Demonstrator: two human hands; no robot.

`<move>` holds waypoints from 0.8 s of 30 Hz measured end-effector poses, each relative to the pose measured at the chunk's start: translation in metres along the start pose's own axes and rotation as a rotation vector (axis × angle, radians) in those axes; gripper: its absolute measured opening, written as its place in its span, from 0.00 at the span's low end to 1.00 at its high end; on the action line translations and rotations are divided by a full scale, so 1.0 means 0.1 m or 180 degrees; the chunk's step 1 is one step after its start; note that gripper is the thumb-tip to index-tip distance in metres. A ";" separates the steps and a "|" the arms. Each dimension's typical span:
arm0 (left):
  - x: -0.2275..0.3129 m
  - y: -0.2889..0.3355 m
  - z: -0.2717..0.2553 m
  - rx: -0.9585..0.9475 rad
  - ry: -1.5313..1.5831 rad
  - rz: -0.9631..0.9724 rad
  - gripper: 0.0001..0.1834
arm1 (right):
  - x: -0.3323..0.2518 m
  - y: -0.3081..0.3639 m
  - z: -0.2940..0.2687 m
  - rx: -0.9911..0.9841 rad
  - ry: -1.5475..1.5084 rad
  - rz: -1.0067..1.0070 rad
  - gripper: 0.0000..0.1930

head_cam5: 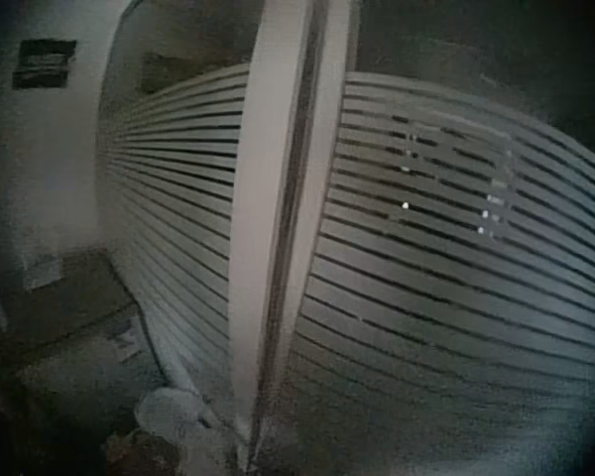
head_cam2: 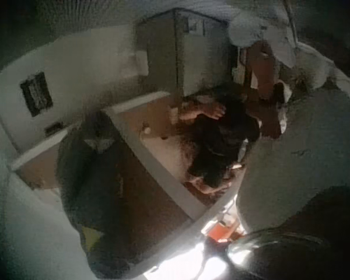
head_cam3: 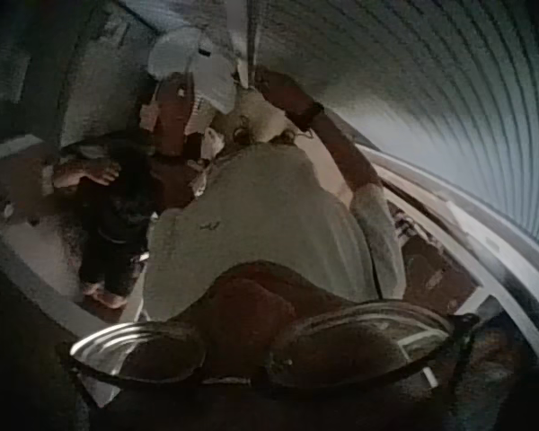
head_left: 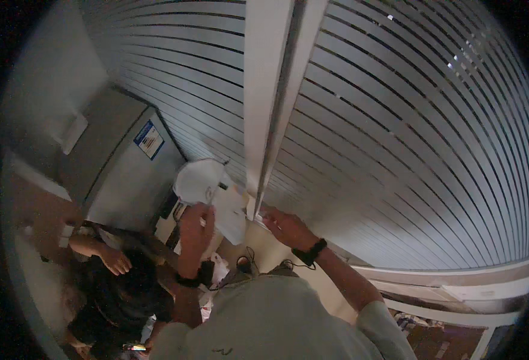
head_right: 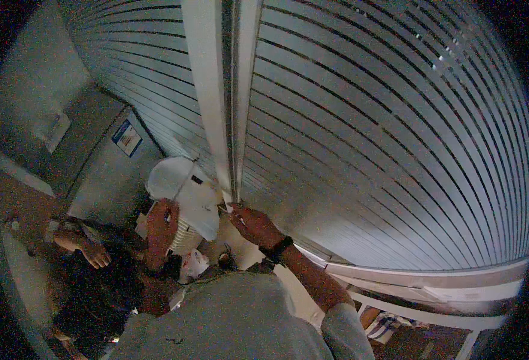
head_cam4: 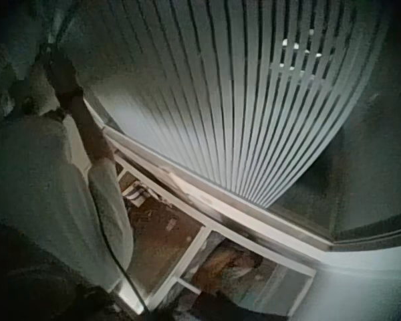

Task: The person walks through a room with bunk beds, puts on a face mask, and enters a kitchenette. They handle a spray bottle and a sponge by a sink.

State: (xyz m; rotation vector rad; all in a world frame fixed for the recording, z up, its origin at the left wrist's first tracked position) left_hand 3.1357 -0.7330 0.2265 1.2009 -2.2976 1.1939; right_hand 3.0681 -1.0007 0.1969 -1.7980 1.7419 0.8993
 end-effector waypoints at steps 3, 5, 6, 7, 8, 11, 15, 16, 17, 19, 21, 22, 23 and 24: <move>0.34 0.13 0.24 -0.0213 0.0185 0.0346 0.08 | -0.03 -0.08 0.11 -0.0178 -0.0810 0.0254 0.20; 0.45 0.22 0.37 -0.0386 0.0262 0.0572 0.06 | -0.02 -0.11 0.19 -0.0157 -0.1344 0.0190 0.19; 0.44 0.27 0.45 -0.0875 0.0293 0.0545 0.09 | -0.06 -0.13 0.21 -0.0368 -0.1209 0.0524 0.20; 0.44 0.33 0.52 -0.1364 0.0324 0.0520 0.12 | -0.08 -0.12 0.24 -0.0581 -0.1075 0.0858 0.21; 0.46 0.35 0.60 -0.1285 0.0667 0.0547 0.11 | 0.06 -0.08 0.34 -0.0536 -0.1083 0.0907 0.21; 0.42 0.46 0.72 -0.1358 0.0640 0.0582 0.10 | 0.30 0.07 0.55 0.0319 0.0031 -0.0404 0.23; 0.38 0.48 0.75 -0.1824 0.0793 0.0534 0.09 | -0.07 0.19 0.37 -0.0149 -0.0794 0.0471 0.23; 0.42 0.47 0.77 -0.1876 0.0808 0.0703 0.08 | -0.08 0.23 0.34 -0.0155 -0.0707 0.0338 0.22; 0.46 0.45 0.80 -0.1918 0.0822 0.0880 0.09 | -0.04 0.27 0.31 -0.0133 -0.0709 0.0361 0.22; 0.48 0.53 0.83 -0.1969 0.1203 0.1112 0.09 | 0.07 0.39 0.25 -0.0519 -0.0112 0.0555 0.22; 0.63 0.53 0.81 -0.2047 0.1606 0.1332 0.10 | 0.18 0.56 0.21 -0.0579 -0.0082 0.0522 0.22; 0.73 0.55 0.81 -0.2383 0.1630 0.1316 0.09 | 0.22 0.63 0.20 -0.0660 -0.0041 0.0449 0.22; 0.82 0.57 0.80 -0.2718 0.1638 0.1286 0.09 | 0.17 0.68 0.15 -0.0646 -0.0061 0.0481 0.22; 0.83 0.61 0.86 -0.2749 0.1654 0.1295 0.09 | 0.07 0.69 0.06 -0.0766 -0.0177 0.0951 0.23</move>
Point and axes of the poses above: each hand's wrist, its own y-axis away from the middle knuckle, its own z-axis out of the palm, x = y × z, the point moved 1 cm from there along -y, towards the middle knuckle, and after that the axes turned 9 degrees about z, right-handed, at the moved point
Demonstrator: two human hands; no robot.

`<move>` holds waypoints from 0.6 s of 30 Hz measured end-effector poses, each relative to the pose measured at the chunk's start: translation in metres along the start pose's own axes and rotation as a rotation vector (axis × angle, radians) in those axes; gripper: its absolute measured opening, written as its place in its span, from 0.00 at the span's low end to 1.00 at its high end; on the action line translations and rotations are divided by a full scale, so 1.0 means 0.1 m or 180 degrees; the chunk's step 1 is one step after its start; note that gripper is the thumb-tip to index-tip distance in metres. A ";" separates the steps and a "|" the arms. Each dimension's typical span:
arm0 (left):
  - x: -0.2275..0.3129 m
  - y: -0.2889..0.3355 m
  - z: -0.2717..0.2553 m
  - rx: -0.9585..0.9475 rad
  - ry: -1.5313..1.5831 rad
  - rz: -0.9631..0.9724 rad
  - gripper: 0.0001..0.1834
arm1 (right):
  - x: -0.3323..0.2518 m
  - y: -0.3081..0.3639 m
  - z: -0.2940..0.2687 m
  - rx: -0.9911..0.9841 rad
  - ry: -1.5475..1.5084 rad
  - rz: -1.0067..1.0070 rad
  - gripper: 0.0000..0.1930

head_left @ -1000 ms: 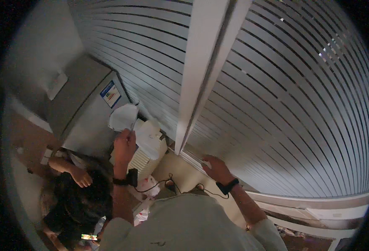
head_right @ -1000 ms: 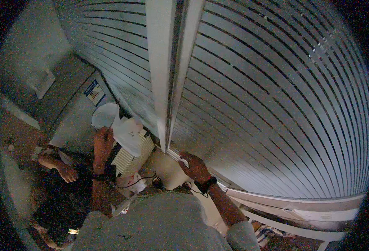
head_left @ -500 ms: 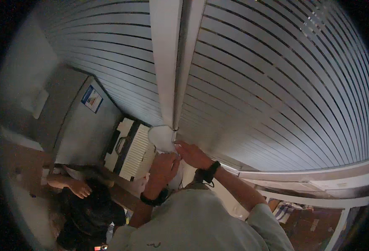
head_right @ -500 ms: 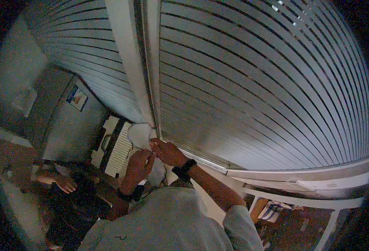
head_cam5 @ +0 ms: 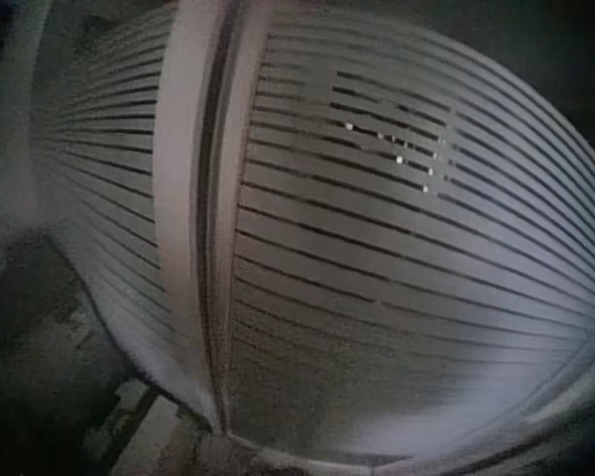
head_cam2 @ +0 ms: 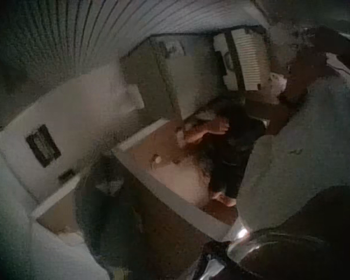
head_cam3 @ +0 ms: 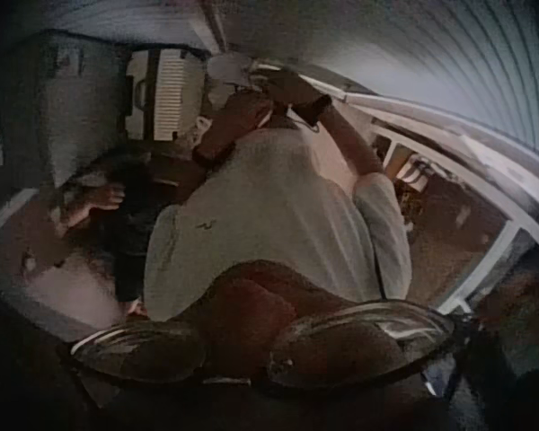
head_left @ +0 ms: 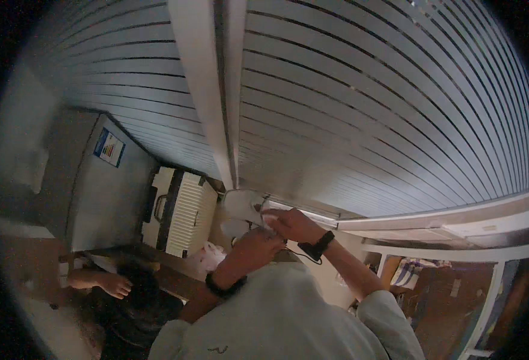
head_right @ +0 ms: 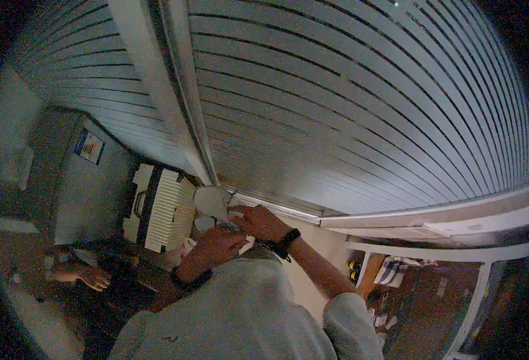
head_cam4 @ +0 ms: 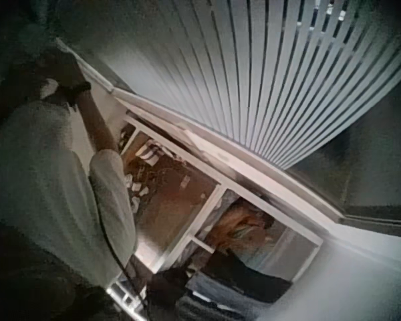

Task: The person walks through a room with bunk beds, puts on a face mask, and enters a kitchenette. They handle a spray bottle and a sponge by a sink.

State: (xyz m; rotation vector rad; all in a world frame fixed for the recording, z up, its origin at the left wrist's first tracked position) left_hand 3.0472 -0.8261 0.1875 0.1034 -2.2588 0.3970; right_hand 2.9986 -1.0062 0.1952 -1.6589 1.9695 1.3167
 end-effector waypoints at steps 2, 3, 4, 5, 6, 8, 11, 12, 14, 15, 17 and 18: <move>-0.07 -0.05 0.13 0.0286 -0.0275 0.0661 0.11 | 0.08 0.07 0.04 0.0358 -0.0221 0.0028 0.28; -0.06 -0.09 0.16 0.0244 -0.0240 0.0708 0.11 | 0.22 0.05 0.09 0.0405 -0.0244 0.0078 0.28; -0.05 -0.13 0.20 -0.0160 -0.0401 0.0735 0.11 | 0.35 0.03 0.15 0.0321 -0.0290 0.0197 0.27; -0.04 -0.16 0.22 -0.0553 -0.0572 0.0747 0.12 | 0.39 0.03 0.17 0.0219 -0.0334 0.0301 0.27; -0.02 -0.19 0.22 -0.0581 -0.0546 0.0776 0.12 | 0.43 0.06 0.18 0.0242 -0.0355 0.0337 0.27; 0.02 -0.22 0.18 -0.1055 -0.0468 0.0554 0.14 | 0.48 0.12 0.18 0.0775 -0.0333 -0.0176 0.26; -0.12 -0.18 -0.03 -0.1346 0.0305 0.0047 0.14 | 0.33 0.37 -0.02 0.1109 -0.0801 0.0020 0.23; -0.22 -0.12 -0.05 -0.1359 0.0319 0.0062 0.14 | 0.30 0.47 -0.02 0.1377 -0.0927 -0.0049 0.20; -0.50 -0.02 -0.06 -0.0145 0.1109 -0.0463 0.20 | 0.22 0.66 -0.03 0.1562 -0.0885 -0.0304 0.20; -0.52 -0.06 -0.15 -0.0170 0.1120 -0.0458 0.20 | 0.19 0.75 -0.02 0.1718 -0.0846 -0.0593 0.21; -0.62 -0.20 -0.34 0.0183 0.0034 -0.1487 0.27 | 0.19 0.92 0.04 0.1523 -0.0739 0.0039 0.20; -0.73 -0.18 -0.27 0.0175 0.0034 -0.1494 0.27 | 0.15 0.98 0.05 0.1569 -0.0726 -0.0053 0.20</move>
Point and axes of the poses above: each hand's wrist, its own y-axis away from the middle knuckle, its own z-axis out of the palm, x = y × z, the point moved 1 cm from there along -y, towards the middle knuckle, and after that the axes turned 9 degrees about z, right-handed, at the moved point
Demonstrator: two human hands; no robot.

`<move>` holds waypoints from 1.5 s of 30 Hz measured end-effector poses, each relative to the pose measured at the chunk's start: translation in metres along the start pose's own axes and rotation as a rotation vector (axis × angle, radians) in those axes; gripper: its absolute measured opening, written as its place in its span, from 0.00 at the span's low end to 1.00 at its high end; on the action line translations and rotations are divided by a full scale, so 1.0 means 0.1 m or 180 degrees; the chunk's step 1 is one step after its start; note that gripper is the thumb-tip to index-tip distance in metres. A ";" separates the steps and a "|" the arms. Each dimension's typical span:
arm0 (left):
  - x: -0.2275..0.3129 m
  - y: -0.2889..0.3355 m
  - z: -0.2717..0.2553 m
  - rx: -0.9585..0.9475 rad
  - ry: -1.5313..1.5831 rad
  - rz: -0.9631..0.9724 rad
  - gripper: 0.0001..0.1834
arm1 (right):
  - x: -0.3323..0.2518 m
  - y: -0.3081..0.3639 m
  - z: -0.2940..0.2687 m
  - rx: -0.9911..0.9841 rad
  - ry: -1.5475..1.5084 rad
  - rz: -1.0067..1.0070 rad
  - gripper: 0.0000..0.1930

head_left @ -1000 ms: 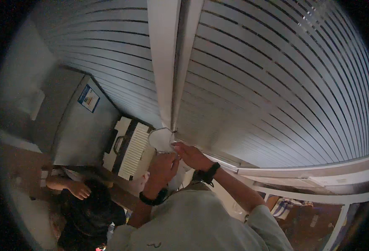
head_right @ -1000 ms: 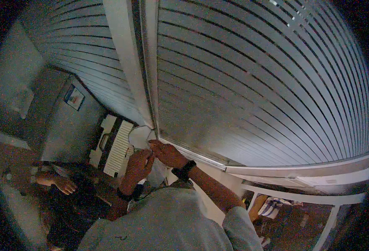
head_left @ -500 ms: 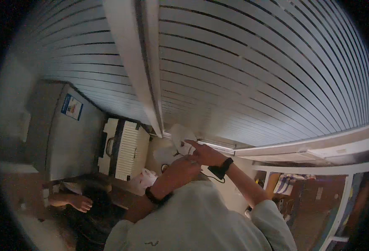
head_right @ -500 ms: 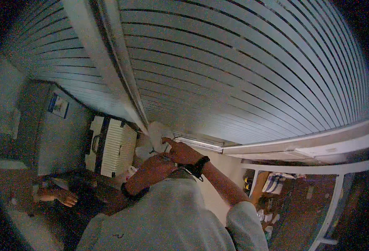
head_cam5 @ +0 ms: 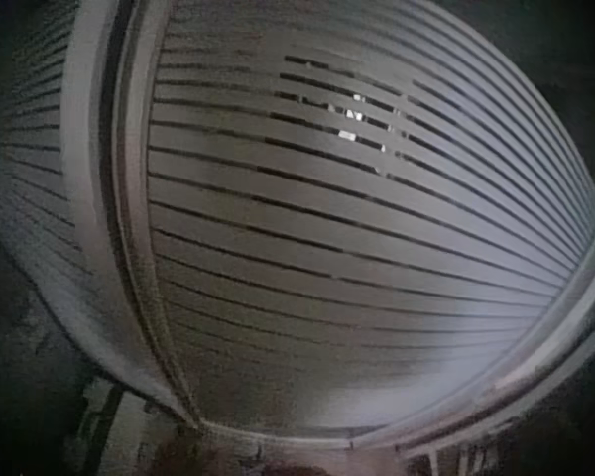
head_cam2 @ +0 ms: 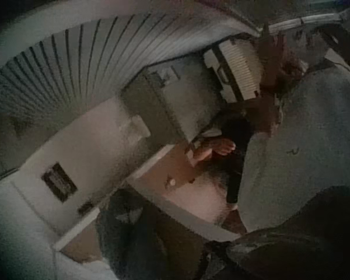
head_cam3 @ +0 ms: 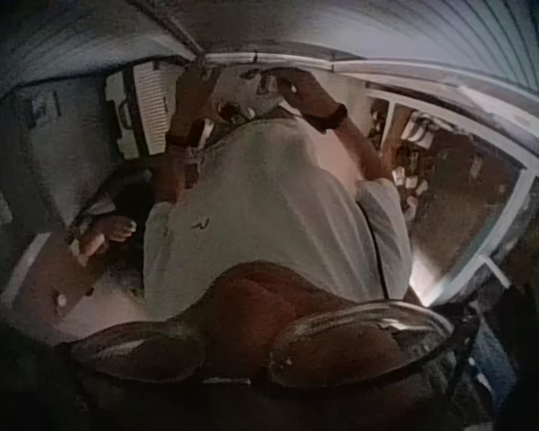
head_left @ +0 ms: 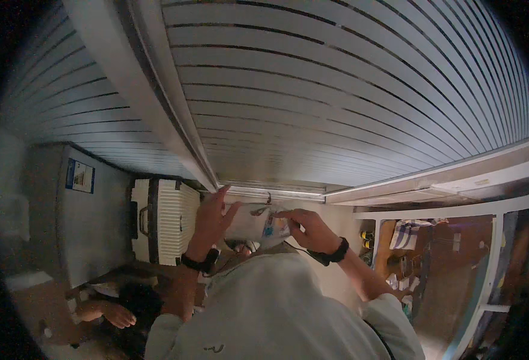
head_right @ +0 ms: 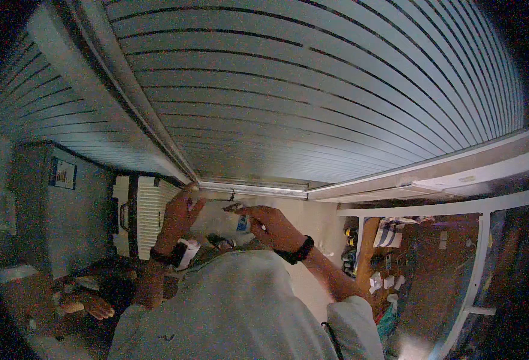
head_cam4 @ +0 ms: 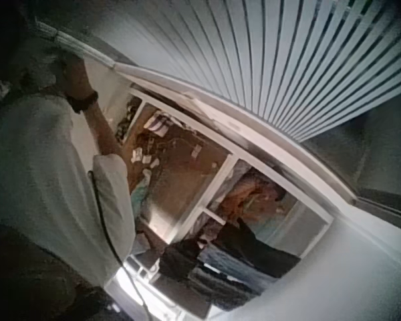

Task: The person walks through a room with bunk beds, puts on a face mask, and enters a kitchenette. They handle a spray bottle and a sponge by a sink.

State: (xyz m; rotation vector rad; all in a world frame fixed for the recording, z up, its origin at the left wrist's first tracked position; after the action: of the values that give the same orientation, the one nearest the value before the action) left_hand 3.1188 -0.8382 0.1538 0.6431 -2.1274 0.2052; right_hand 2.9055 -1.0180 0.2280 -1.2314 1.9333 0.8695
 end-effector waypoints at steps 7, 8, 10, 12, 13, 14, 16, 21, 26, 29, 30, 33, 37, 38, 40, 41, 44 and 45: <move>0.03 -0.10 0.46 -0.0464 0.0004 0.1583 0.26 | -0.18 0.26 -0.35 0.0440 0.0078 0.0048 0.21; 0.11 -0.10 0.44 -0.1245 0.0370 0.0935 0.25 | -0.17 0.28 -0.38 0.0470 0.0082 0.0063 0.21; 0.00 -0.13 0.55 -0.1314 0.0243 0.1225 0.22 | -0.13 0.31 -0.42 0.0485 0.0177 0.0114 0.22; 0.12 -0.20 0.55 -0.1374 0.0118 0.1532 0.20 | -0.07 0.34 -0.46 0.0627 0.0152 0.0080 0.23; 0.17 -0.23 0.53 -0.1191 0.0275 0.1095 0.18 | -0.05 0.36 -0.49 0.0734 0.0118 0.0032 0.24; 0.30 -0.25 0.47 -0.1010 0.0426 0.0661 0.17 | -0.02 0.38 -0.52 0.0766 0.0122 0.0030 0.24; 0.66 -0.16 0.41 -0.1013 0.0292 0.0964 0.15 | 0.04 0.41 -0.57 0.0757 0.0082 0.0059 0.25; 0.34 -0.17 0.89 -0.1571 -0.0573 0.1960 0.14 | 0.08 0.41 -0.66 0.0575 -0.0039 -0.0001 0.26; 0.76 -0.29 0.59 -0.0685 0.0668 0.1206 0.12 | 0.38 0.64 -0.92 0.0790 -0.0136 0.0104 0.27; 0.95 -0.35 0.52 -0.0632 0.0404 0.1432 0.13 | 0.61 0.78 -1.09 0.0750 -0.0166 0.0074 0.28; 1.03 -0.36 0.53 -0.0636 0.0365 0.1436 0.13 | 0.70 0.82 -1.11 0.0768 -0.0157 0.0042 0.28; 1.27 -0.40 0.62 -0.0661 0.0270 0.1271 0.14 | 0.89 0.90 -1.16 0.0805 -0.0269 0.0062 0.28; 1.39 -0.38 0.82 -0.0492 0.0307 0.1261 0.14 | 1.09 1.00 -1.26 0.0803 -0.0457 0.0073 0.28; 1.42 -0.40 0.85 -0.0460 0.0204 0.1211 0.14 | 1.14 1.02 -1.29 0.0818 -0.0495 0.0068 0.28; 1.50 -0.41 0.89 -0.0529 0.0069 0.1103 0.14 | 1.24 1.04 -1.33 0.0790 -0.0535 0.0083 0.28; 1.55 -0.42 0.90 -0.0571 -0.0030 0.1002 0.13 | 1.30 1.05 -1.34 0.0797 -0.0568 0.0077 0.28; 1.66 -0.41 0.95 -0.0328 0.0096 0.1362 0.13 | 1.45 1.08 -1.37 0.0722 -0.0635 0.0135 0.28; 1.69 -0.42 0.96 -0.0342 0.0077 0.1345 0.13 | 1.46 1.08 -1.39 0.0760 -0.0577 0.0121 0.28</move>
State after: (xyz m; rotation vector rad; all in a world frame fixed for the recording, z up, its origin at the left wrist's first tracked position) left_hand 2.9914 -0.9715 0.2270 0.1215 -2.2133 0.3240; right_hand 2.7316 -1.1651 0.2037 -0.9462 1.8579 0.7186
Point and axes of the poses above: each hand's wrist, its own y-axis away from the middle knuckle, its own z-axis out of the palm, x = y × z, the point moved 1 cm from there along -y, towards the middle knuckle, and after that the axes turned 9 degrees about z, right-handed, at the moved point
